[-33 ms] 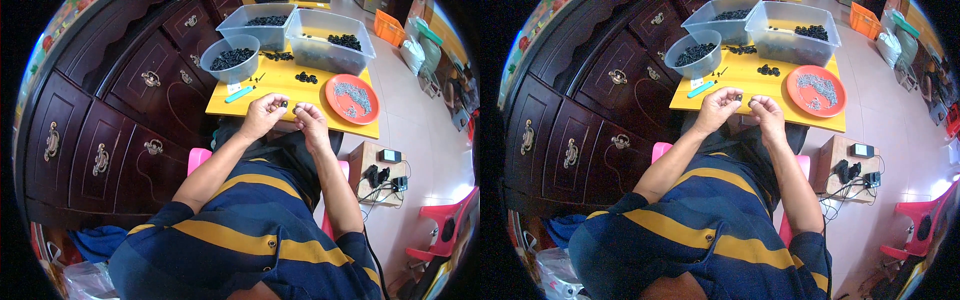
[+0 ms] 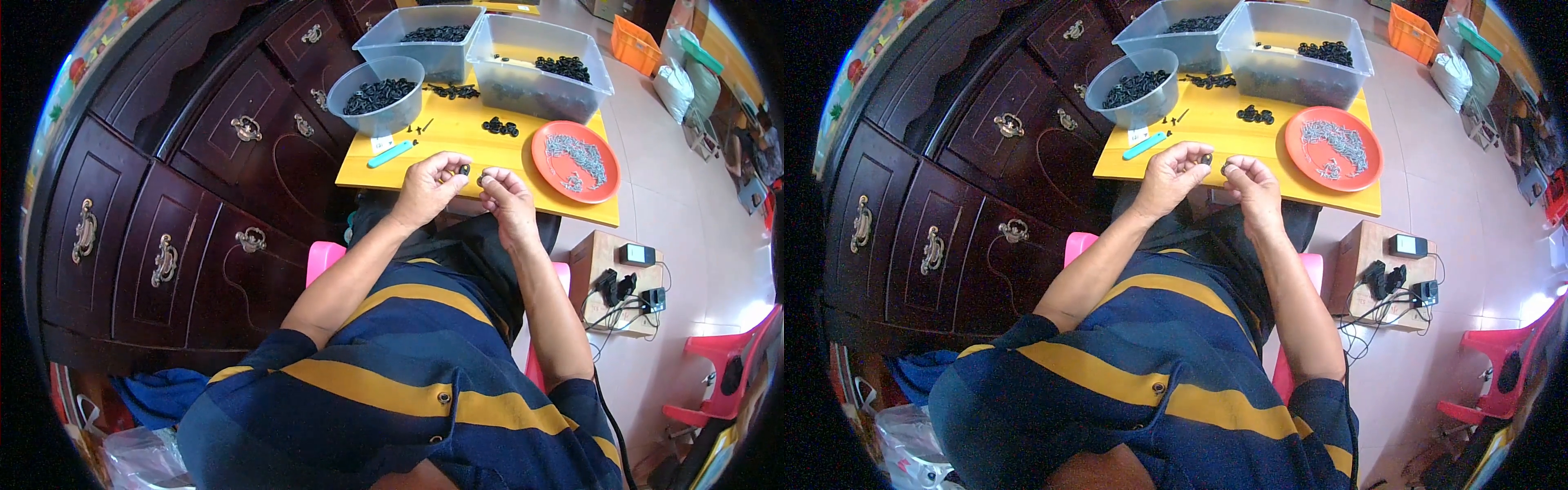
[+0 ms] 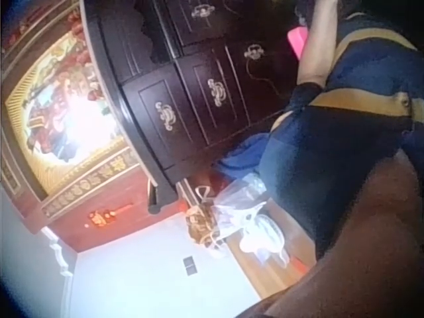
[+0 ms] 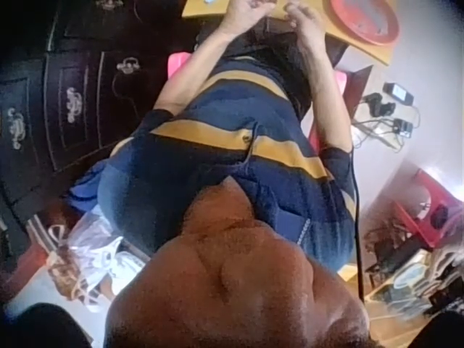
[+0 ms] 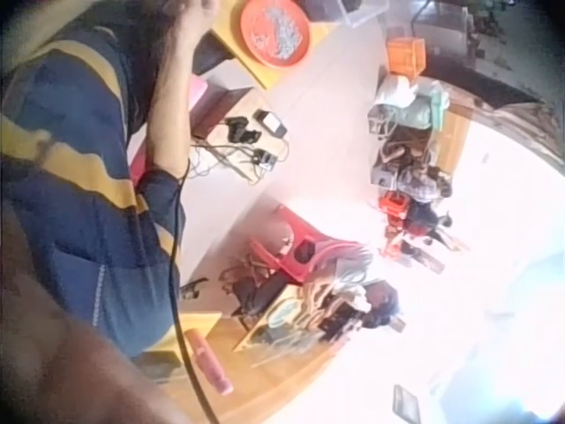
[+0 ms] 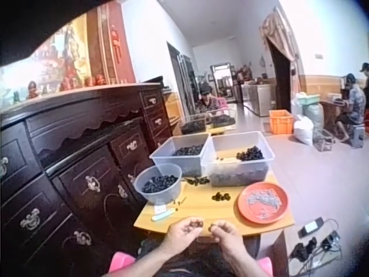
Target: The person assembles small components by inserting metal pins into black plastic pieces by hand.
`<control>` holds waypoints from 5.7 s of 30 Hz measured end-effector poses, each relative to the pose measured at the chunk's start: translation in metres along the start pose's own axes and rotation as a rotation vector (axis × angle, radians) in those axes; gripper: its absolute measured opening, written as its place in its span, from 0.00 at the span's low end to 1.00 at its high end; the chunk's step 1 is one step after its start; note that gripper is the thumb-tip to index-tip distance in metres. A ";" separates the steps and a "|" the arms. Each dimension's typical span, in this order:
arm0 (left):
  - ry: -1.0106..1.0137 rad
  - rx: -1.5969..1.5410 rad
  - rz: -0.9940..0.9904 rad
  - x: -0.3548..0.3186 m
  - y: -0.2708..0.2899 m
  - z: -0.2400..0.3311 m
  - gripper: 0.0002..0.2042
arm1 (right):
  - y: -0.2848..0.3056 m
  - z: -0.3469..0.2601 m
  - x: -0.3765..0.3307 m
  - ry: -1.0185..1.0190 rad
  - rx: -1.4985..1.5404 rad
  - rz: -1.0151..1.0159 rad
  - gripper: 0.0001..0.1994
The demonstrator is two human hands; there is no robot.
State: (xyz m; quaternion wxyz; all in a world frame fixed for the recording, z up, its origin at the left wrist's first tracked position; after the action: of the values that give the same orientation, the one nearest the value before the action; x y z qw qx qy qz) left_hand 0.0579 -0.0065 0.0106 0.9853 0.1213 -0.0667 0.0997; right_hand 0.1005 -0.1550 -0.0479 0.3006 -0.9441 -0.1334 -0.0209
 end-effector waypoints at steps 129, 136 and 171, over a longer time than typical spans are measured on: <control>-0.335 0.508 0.016 -0.015 -0.015 0.044 0.13 | -0.008 0.021 -0.007 -0.200 0.190 -0.127 0.06; -0.265 0.591 -0.013 -0.016 -0.019 0.047 0.15 | -0.013 0.018 -0.008 -0.195 0.180 -0.156 0.05; 0.121 -0.037 -0.089 -0.008 -0.023 0.001 0.18 | -0.006 0.019 -0.008 -0.061 0.062 0.049 0.07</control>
State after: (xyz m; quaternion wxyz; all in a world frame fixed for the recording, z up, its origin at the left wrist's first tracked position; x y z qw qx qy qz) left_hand 0.0547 -0.0296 0.0049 0.9931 0.0994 -0.0036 0.0616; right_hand 0.0907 -0.1414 -0.0608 0.3260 -0.9375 -0.1198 0.0193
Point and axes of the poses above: each hand's wrist, its own x-axis towards the middle knuckle, its own y-axis out of the back of the hand, z = x × y, the point moved 7 cm from there along x, towards the middle knuckle, and after that the axes turned 14 degrees about y, right-handed, at the moved point
